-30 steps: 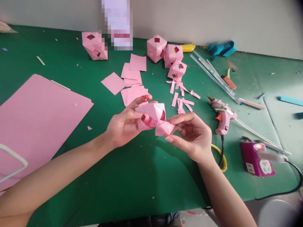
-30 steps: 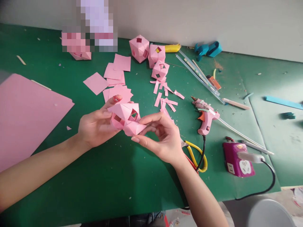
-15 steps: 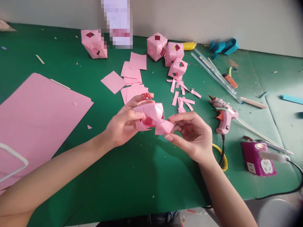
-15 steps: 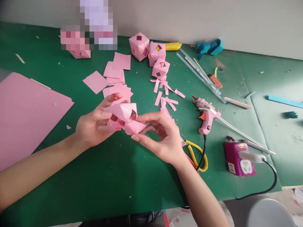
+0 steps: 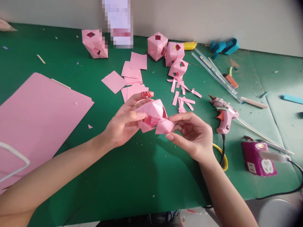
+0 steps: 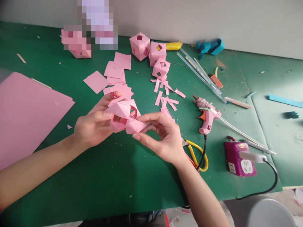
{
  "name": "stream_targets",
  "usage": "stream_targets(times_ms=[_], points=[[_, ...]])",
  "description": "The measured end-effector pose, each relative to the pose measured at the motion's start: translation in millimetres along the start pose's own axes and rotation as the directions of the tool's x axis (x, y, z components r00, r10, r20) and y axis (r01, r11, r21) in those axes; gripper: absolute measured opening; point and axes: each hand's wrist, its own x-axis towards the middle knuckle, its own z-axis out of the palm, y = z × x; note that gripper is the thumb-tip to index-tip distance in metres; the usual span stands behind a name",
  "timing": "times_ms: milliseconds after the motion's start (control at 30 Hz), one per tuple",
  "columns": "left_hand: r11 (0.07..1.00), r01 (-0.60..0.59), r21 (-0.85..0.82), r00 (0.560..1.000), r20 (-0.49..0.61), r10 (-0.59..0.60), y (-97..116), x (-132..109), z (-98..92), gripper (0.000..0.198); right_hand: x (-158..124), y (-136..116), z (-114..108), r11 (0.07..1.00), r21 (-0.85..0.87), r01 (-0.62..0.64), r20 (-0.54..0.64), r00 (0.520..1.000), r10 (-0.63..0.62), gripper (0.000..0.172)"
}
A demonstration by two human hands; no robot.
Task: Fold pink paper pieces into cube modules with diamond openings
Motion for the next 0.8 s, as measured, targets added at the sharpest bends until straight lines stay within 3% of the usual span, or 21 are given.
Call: stream_targets(times_ms=[267, 433, 800], points=[[0.985, -0.106, 0.136, 0.990, 0.109, 0.092, -4.5, 0.1, -2.7, 0.035, 0.1, -3.5, -2.8, 1.000, -0.005, -0.028, -0.027, 0.999, 0.028, 0.033], [0.969, -0.147, 0.201, 0.981, 0.157, 0.116, -3.9, -1.1, -3.2, 0.036, 2.3, -2.9, -6.1, 0.995, -0.081, 0.052, -0.052, 0.997, -0.056, 0.033], [0.981, -0.055, 0.184, 0.988, 0.151, 0.027, -7.6, -1.8, -4.8, 0.038, 2.5, 3.5, -8.8, 0.980, -0.163, 0.110, -0.094, 0.987, -0.127, 0.036]])
